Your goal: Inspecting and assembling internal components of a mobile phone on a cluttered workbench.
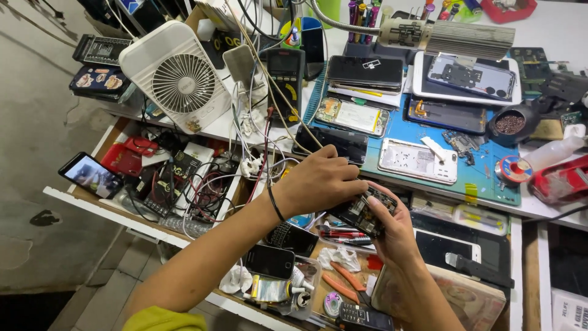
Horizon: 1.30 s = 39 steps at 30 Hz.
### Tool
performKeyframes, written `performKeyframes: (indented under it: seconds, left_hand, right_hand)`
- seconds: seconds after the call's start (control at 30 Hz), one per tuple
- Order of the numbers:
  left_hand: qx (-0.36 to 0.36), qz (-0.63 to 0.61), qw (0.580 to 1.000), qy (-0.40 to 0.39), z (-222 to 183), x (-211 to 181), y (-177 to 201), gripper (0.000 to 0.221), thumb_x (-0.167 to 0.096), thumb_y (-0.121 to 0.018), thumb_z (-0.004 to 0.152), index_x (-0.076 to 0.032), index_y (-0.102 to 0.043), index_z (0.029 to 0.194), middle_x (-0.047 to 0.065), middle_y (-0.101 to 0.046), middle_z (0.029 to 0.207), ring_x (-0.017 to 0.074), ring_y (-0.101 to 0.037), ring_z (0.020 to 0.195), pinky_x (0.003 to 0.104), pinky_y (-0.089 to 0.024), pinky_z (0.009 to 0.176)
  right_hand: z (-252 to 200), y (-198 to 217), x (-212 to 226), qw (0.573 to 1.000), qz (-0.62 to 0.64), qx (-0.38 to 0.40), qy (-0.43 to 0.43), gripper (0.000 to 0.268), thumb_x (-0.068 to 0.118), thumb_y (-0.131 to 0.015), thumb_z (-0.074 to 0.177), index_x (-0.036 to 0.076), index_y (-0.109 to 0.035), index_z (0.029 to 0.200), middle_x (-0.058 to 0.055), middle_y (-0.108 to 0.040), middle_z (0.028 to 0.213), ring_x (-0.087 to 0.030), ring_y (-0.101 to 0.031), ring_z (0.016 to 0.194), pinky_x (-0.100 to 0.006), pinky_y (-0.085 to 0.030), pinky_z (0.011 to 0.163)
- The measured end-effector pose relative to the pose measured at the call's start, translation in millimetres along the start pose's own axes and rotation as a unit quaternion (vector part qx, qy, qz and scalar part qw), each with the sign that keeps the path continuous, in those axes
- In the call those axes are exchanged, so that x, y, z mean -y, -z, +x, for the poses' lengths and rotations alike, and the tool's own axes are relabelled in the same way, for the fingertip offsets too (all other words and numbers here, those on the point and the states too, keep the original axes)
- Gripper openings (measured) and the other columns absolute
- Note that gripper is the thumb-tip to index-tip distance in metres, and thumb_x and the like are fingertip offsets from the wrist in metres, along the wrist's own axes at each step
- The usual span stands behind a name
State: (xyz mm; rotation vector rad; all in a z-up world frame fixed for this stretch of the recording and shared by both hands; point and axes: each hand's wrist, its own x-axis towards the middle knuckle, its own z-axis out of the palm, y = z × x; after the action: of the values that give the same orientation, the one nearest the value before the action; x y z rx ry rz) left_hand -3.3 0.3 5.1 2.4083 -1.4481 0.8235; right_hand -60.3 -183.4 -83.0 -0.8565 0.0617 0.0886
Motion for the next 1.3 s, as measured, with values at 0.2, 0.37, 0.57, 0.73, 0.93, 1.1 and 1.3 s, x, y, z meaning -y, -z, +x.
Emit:
performKeyframes:
  seconds: [0.2, 0.37, 0.57, 0.73, 0.93, 1.1, 1.3]
  left_hand:
    - [0.026, 0.002, 1.000, 0.006, 0.5, 2.8, 1.3, 0.009, -0.027, -0.078, 0.089, -0.024, -0.072, 0.095, -0.001, -0.060, 0.073, 0.0163, -0.060, 0.068, 0.035, -0.047, 0.078]
    - [0.036, 0.010, 0.999, 0.003, -0.6, 4.4, -4.2, 0.009, -0.028, -0.078, 0.090, -0.023, -0.071, 0.095, 0.000, -0.061, 0.073, 0.0166, -0.062, 0.069, 0.036, -0.047, 0.078]
    - [0.039, 0.011, 0.999, 0.001, 0.0, 5.5, -8.2, 0.010, -0.028, -0.077, 0.089, -0.024, -0.071, 0.095, -0.002, -0.061, 0.073, 0.0166, -0.062, 0.070, 0.035, -0.047, 0.078]
    - [0.046, 0.016, 0.999, 0.003, 1.1, 3.6, -6.0, 0.010, -0.029, -0.077, 0.089, -0.024, -0.070, 0.095, -0.002, -0.062, 0.073, 0.0162, -0.063, 0.070, 0.035, -0.047, 0.079]
    - [0.045, 0.006, 0.999, 0.006, 2.9, 1.4, 2.1, 0.008, -0.027, -0.075, 0.092, -0.022, -0.071, 0.097, 0.001, -0.062, 0.074, 0.0174, -0.063, 0.070, 0.037, -0.048, 0.080]
    - [0.043, 0.006, 0.999, 0.006, 2.8, 1.1, 4.0, 0.008, -0.026, -0.074, 0.093, -0.022, -0.072, 0.099, 0.003, -0.063, 0.075, 0.0179, -0.063, 0.071, 0.038, -0.049, 0.080]
    - [0.029, 0.009, 0.999, -0.012, -1.9, 7.2, -6.8, 0.012, -0.029, -0.076, 0.088, -0.023, -0.069, 0.096, -0.002, -0.057, 0.072, 0.0183, -0.059, 0.067, 0.035, -0.046, 0.077]
  right_hand:
    - [1.1, 2.2, -1.5, 1.000, -0.002, 0.008, 0.002, 0.045, 0.011, -0.065, 0.090, -0.003, -0.061, 0.133, -0.028, -0.071, 0.110, -0.038, -0.071, 0.097, -0.062, -0.059, 0.081]
    - [1.9, 1.3, -1.8, 1.000, -0.003, 0.008, 0.001, 0.046, 0.012, -0.065, 0.091, -0.002, -0.061, 0.135, -0.027, -0.071, 0.110, -0.038, -0.072, 0.097, -0.062, -0.059, 0.080]
    - [1.6, 0.1, -0.8, 1.000, -0.015, -0.004, 0.008, 0.045, 0.010, -0.065, 0.090, -0.002, -0.062, 0.133, -0.029, -0.071, 0.109, -0.040, -0.071, 0.098, -0.063, -0.058, 0.081]
    - [-0.9, -4.3, 3.0, 1.000, -0.017, -0.010, 0.009, 0.045, 0.009, -0.065, 0.090, -0.003, -0.062, 0.132, -0.029, -0.071, 0.109, -0.041, -0.071, 0.098, -0.065, -0.057, 0.081]
    - [0.2, -2.7, 2.3, 1.000, -0.016, -0.009, 0.011, 0.044, 0.010, -0.067, 0.089, -0.002, -0.063, 0.131, -0.028, -0.072, 0.106, -0.039, -0.072, 0.096, -0.062, -0.059, 0.080]
    - [0.4, -4.0, 2.7, 1.000, -0.010, -0.010, 0.010, 0.044, 0.010, -0.067, 0.089, -0.002, -0.063, 0.131, -0.028, -0.071, 0.106, -0.039, -0.072, 0.095, -0.062, -0.059, 0.079]
    - [-1.1, -5.5, 3.2, 1.000, 0.007, 0.009, 0.010, 0.047, 0.008, -0.068, 0.088, -0.005, -0.061, 0.133, -0.028, -0.072, 0.106, -0.035, -0.073, 0.094, -0.058, -0.061, 0.078]
